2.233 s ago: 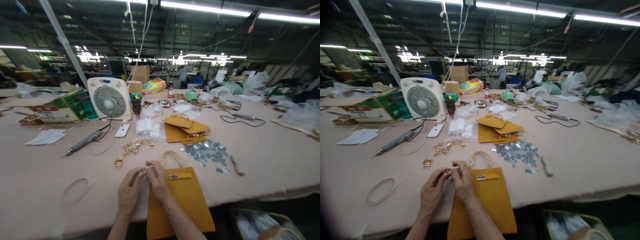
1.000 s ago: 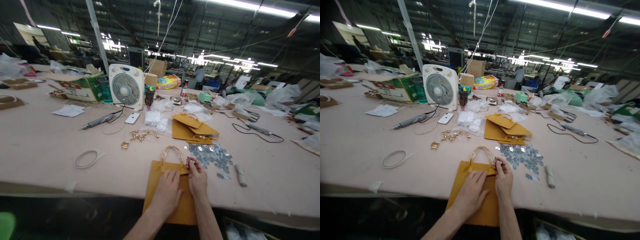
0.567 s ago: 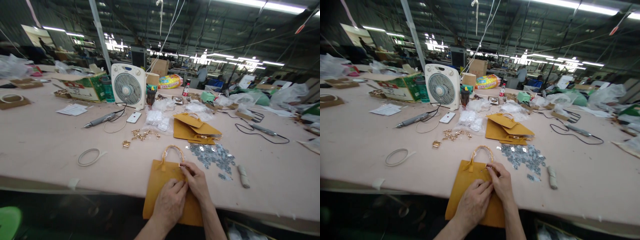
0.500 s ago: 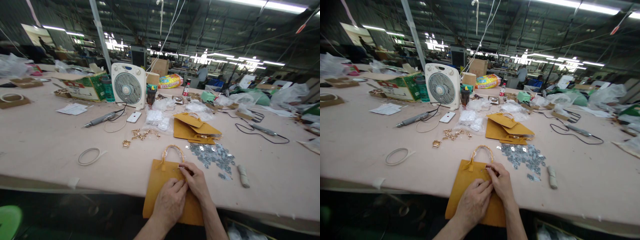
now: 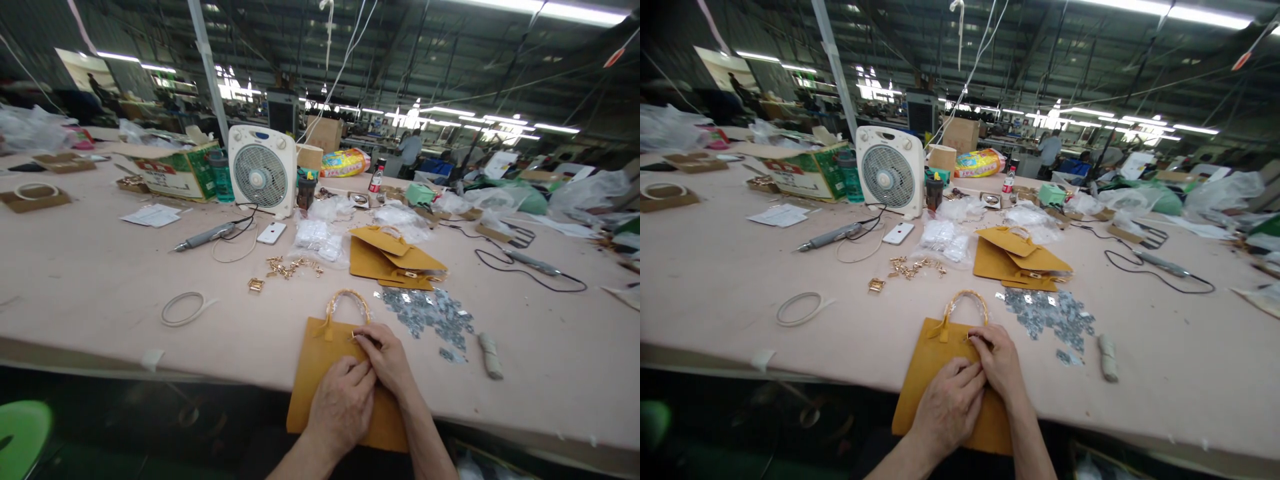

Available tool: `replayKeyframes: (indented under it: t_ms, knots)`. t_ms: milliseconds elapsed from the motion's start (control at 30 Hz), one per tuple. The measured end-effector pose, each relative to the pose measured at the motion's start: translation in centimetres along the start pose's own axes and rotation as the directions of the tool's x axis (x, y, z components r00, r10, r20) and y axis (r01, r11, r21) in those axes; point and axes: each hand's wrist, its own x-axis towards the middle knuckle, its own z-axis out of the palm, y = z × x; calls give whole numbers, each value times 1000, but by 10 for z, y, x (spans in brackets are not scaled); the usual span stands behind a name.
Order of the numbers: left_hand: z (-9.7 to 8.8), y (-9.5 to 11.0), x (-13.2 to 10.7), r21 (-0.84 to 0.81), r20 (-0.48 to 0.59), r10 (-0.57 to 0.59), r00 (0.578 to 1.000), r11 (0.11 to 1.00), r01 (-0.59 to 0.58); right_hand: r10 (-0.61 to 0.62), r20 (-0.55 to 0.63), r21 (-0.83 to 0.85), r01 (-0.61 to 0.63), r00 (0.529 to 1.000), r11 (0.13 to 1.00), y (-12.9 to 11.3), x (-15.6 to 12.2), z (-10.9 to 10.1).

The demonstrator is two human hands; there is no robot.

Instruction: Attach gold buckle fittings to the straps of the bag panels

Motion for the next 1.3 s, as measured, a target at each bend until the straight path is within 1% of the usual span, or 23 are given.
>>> replayKeyframes:
  t_ms: [200, 333, 400, 467, 533, 600, 667, 700, 767, 867, 900, 933, 1000, 1033, 1067, 1100, 1167, 1233, 1267, 1300]
  knots:
    - [2, -1, -2, -14, -15, 0, 1000, 1000, 0, -85, 37, -75, 87, 996, 993, -6, 5, 1]
    - [-5, -2, -3, -121, -15, -32, 999, 992, 30, -137, 101, -106, 147, 985, 983, -6, 5, -2]
    - [-12, -7, -4, -191, -50, -70, 996, 980, 59, -168, 117, -97, 179, 979, 979, -4, 3, -4]
    - [-22, -17, -6, -209, -129, -119, 984, 974, 90, -194, 123, -96, 206, 973, 974, 0, 1, -5]
    - [-32, -32, -8, -160, -231, -204, 951, 972, 170, -210, 126, -119, 225, 969, 967, 2, -1, -5]
    - [-42, -50, -10, -103, -312, -326, 892, 945, 310, -221, 132, -151, 240, 966, 959, 3, -2, -4]
    - [-49, -67, -10, -107, -345, -446, 826, 893, 438, -228, 134, -176, 250, 964, 952, 2, -3, -3]
    - [-51, -74, -9, -141, -337, -495, 801, 868, 477, -230, 129, -183, 251, 965, 951, 2, -3, -2]
    - [-54, -84, -5, -260, -272, -577, 770, 814, 518, -227, 114, -196, 246, 967, 949, 1, -4, 0]
    - [-55, -88, 5, -471, -110, -676, 728, 681, 561, -229, 88, -218, 243, 969, 945, 0, -5, 2]
    - [-56, -87, 9, -526, -53, -687, 725, 636, 564, -233, 81, -226, 246, 969, 943, 0, -6, 2]
    - [-56, -87, 13, -569, -3, -681, 732, 603, 559, -238, 75, -234, 250, 968, 940, 0, -6, 2]
    - [-57, -86, 20, -624, 76, -651, 756, 560, 545, -260, 72, -240, 269, 963, 933, 1, -6, 2]
    - [-57, -86, 24, -648, 108, -644, 757, 532, 545, -276, 74, -240, 286, 958, 928, 1, -7, 2]
    - [-57, -86, 28, -675, 142, -651, 746, 487, 554, -296, 76, -237, 305, 952, 922, 1, -7, 1]
    - [-57, -86, 31, -714, 182, -666, 723, 416, 563, -315, 79, -236, 324, 946, 916, 1, -6, 0]
    - [-57, -85, 36, -803, 315, -656, 686, 201, 562, -343, 71, -244, 350, 937, 904, 0, -6, 0]
    - [-57, -84, 38, -846, 438, -583, 685, -9, 533, -352, 62, -265, 355, 934, 896, 0, -7, 0]
    - [-57, -84, 38, -851, 474, -544, 692, -80, 520, -352, 57, -275, 354, 934, 894, 1, -7, 0]
    - [-57, -84, 38, -854, 490, -516, 703, -119, 507, -350, 52, -284, 350, 935, 893, 1, -7, 1]
